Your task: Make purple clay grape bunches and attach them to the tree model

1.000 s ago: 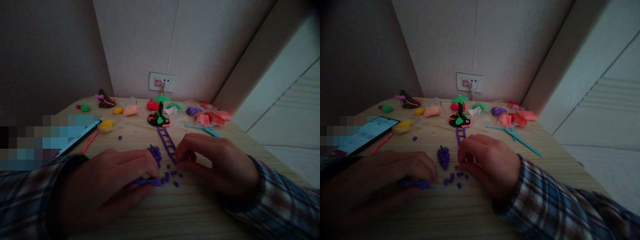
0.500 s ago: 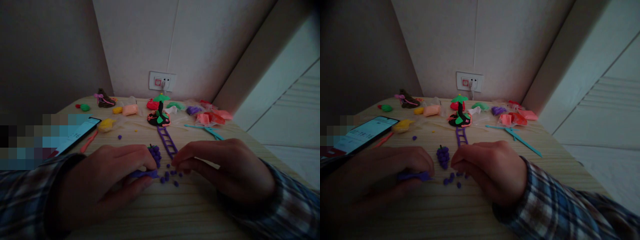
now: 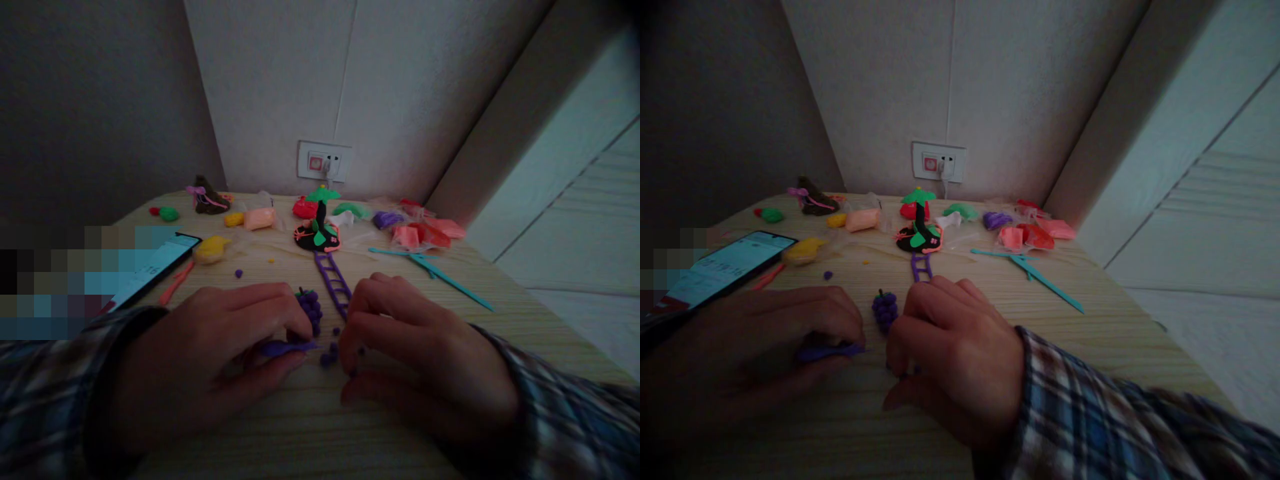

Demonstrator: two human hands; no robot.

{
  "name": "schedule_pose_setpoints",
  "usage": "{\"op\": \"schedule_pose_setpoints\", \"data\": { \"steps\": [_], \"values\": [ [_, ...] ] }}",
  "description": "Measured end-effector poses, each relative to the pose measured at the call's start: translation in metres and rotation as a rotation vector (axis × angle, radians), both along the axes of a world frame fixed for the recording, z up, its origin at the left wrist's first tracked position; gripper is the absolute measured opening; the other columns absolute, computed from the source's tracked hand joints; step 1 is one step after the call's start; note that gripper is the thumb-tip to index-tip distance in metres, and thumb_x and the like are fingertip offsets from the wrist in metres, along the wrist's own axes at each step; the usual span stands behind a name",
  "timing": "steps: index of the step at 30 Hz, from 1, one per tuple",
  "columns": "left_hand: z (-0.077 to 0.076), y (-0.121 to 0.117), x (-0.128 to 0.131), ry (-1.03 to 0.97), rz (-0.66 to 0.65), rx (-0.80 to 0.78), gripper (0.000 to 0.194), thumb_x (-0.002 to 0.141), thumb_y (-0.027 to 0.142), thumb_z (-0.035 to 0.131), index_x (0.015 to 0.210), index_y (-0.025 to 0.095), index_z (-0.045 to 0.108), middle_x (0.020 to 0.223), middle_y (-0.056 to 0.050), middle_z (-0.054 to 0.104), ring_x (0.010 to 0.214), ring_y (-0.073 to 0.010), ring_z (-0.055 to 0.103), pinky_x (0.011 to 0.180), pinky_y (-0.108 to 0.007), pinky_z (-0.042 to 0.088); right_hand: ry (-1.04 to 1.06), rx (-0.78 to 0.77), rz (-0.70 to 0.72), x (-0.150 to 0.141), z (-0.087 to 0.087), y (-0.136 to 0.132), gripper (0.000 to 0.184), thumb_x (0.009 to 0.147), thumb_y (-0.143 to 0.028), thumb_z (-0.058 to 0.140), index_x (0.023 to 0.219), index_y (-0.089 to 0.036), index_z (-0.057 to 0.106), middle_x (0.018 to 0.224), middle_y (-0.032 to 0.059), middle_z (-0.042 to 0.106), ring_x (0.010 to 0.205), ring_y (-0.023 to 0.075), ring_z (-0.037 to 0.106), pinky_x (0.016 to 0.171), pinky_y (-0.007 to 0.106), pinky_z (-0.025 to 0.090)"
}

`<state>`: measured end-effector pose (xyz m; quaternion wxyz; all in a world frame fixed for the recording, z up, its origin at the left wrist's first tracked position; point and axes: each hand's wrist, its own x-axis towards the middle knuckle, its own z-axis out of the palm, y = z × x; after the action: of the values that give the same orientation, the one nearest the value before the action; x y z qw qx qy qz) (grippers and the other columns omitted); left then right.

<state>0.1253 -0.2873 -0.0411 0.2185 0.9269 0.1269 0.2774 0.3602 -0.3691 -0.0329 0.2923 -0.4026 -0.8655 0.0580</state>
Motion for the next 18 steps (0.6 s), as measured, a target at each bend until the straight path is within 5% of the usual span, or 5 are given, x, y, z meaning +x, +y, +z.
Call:
{"op": "schedule_pose_setpoints", "data": {
  "steps": [5,18],
  "values": [
    [0.000,0.001,0.000,0.012,0.002,0.018,0.021,0.094,0.009,0.052,0.097,0.028,0.061,0.091,0.012,0.067,0.078,-0.0064,0.062,0.073,-0.014,0.042,0.013,-0.096,-0.002,-0.004,-0.010,0.000,0.019,0.090,-0.006,0.067,0.083,-0.022,0.072,0.086,-0.0040,0.060,0.083,0.0131,0.055,0.076,0.030,0.035],
    [-0.003,0.006,-0.002,-0.024,-0.095,0.054,0.010,0.103,0.018,0.058,0.098,0.023,0.065,0.093,0.007,0.070,0.081,-0.0081,0.067,0.072,-0.015,0.045,0.069,-0.112,-0.028,-0.005,-0.014,0.000,0.020,0.086,-0.004,0.066,0.084,-0.023,0.074,0.087,-0.0046,0.060,0.084,0.0134,0.056,0.080,0.035,0.030]
  ]
}}
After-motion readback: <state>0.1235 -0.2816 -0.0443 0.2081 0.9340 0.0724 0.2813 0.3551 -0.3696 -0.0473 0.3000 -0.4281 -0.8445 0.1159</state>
